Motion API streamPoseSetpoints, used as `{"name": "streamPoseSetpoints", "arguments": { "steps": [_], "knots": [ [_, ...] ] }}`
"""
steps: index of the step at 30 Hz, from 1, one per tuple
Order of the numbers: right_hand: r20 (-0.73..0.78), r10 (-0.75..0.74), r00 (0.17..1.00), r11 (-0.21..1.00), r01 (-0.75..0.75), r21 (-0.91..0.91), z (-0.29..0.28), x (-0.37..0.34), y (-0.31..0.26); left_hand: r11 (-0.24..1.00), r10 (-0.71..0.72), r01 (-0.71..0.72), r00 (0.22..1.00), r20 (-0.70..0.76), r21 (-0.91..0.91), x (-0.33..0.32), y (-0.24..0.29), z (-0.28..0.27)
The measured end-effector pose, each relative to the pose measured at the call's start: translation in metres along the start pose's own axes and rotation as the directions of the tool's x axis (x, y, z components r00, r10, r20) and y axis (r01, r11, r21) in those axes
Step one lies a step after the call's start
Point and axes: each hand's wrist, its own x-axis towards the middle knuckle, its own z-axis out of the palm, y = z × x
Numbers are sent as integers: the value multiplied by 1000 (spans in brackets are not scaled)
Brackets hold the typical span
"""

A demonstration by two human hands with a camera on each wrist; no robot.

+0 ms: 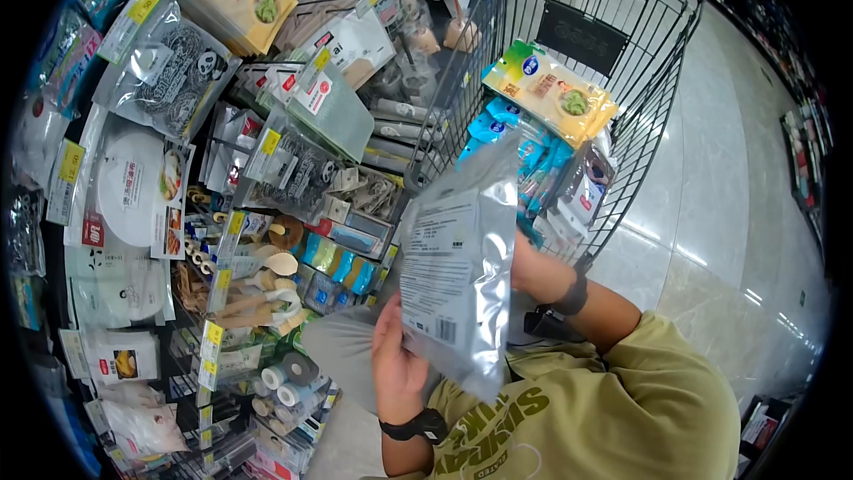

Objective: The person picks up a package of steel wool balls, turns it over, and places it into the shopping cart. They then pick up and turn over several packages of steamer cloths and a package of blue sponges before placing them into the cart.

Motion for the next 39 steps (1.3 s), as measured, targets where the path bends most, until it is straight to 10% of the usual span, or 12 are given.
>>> {"name": "streamPoseSetpoints", "arguments": {
  "steps": [3,6,11,12,15,30,33,39],
  "knots": [
    [152,36,988,997,-45,59,-2,4,8,991,-125,127,991,-55,43,-4,0,-3],
    [71,41,997,995,-47,89,1,3,13,922,-267,330,921,283,-204,-1,-6,-38],
    [-228,1,974,980,-47,-195,0,6,13,972,-218,208,972,83,113,7,-9,-11],
    [-227,-24,974,982,-20,-188,1,6,12,985,-164,174,954,251,-16,10,-9,-15],
    [-235,-107,966,984,68,-167,5,6,7,950,-159,192,976,146,-248,7,-6,-15],
    [-259,-240,936,954,177,-244,-1,-1,4,965,41,21,972,230,-261,8,-8,-32],
    [-348,-182,920,966,102,-236,-1,-3,2,958,43,-63,996,-78,-280,5,-9,-18],
    [-356,-212,910,965,137,-225,0,-2,1,958,20,-33,999,-50,-284,2,-9,-29]
  ]
}}
